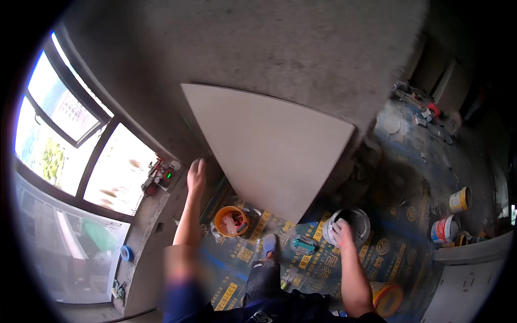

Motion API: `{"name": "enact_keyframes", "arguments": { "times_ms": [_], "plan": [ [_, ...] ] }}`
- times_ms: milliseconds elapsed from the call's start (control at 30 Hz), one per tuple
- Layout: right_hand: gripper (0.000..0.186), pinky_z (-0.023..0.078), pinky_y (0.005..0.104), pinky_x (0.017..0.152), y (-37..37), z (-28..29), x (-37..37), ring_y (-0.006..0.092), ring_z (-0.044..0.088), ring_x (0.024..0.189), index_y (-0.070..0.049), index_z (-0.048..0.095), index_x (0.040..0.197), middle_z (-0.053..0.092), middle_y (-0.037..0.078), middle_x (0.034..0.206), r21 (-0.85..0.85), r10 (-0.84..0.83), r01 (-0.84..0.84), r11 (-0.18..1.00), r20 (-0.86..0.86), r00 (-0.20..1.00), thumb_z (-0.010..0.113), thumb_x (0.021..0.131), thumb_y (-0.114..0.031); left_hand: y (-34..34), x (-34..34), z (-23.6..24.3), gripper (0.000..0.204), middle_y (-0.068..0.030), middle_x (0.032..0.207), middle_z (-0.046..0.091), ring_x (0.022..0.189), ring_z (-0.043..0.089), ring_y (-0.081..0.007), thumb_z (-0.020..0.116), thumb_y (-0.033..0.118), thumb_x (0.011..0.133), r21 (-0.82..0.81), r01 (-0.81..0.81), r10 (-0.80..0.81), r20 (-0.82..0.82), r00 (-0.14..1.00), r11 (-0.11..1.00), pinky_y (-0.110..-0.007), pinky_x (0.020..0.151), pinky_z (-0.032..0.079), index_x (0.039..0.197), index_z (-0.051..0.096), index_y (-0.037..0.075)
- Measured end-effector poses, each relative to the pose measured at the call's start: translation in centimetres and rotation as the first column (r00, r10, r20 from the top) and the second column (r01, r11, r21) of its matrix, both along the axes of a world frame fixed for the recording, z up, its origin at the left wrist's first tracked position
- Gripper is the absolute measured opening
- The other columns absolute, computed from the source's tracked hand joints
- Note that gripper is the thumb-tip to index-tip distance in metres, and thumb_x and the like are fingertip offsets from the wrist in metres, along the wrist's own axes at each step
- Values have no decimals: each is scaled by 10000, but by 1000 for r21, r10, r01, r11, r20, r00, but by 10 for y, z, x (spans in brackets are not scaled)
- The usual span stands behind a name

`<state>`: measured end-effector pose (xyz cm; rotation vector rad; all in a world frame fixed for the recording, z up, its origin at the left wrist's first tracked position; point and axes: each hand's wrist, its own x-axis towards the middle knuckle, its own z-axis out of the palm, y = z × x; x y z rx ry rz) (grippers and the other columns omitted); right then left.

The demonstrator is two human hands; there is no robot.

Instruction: The person uses a laser level to align a small tile piece, applies adhesive to the wall with a trowel, and then applies adhesive to the back of a large tile on the floor using a notched trowel.

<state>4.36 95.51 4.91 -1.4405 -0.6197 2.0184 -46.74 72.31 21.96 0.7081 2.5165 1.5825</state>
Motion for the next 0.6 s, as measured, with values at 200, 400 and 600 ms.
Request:
{"name": "enact_keyframes", "arguments": {
  "times_ms": [200,400,600],
  "plan": [
    [774,122,565,1119,71,109,-136,423,166,1394,125,39,1422,119,268,1507,-456,-196,58,888,-263,945,384,966,-396,113,-100,83,554,-245,1081,604,1041,566,-355,398,423,982,346,-59,107,-122,987,936,-377,909,415,1125,541,-93],
    [680,119,549,1126,65,124,-184,432,159,1392,69,200,1422,175,268,1495,-474,-209,41,880,-308,928,308,978,-434,116,-145,73,705,-262,1182,560,1146,512,-372,396,571,939,201,-69,57,64,996,977,-388,963,382,1204,485,-76],
    [667,129,535,1138,52,117,-189,434,147,1393,38,213,1431,176,257,1501,-431,-83,-80,899,-345,935,387,974,-416,77,-199,52,777,-265,1198,559,1158,518,-348,340,634,925,80,-114,117,-27,993,990,-380,970,380,1234,488,-63]
  ]
}}
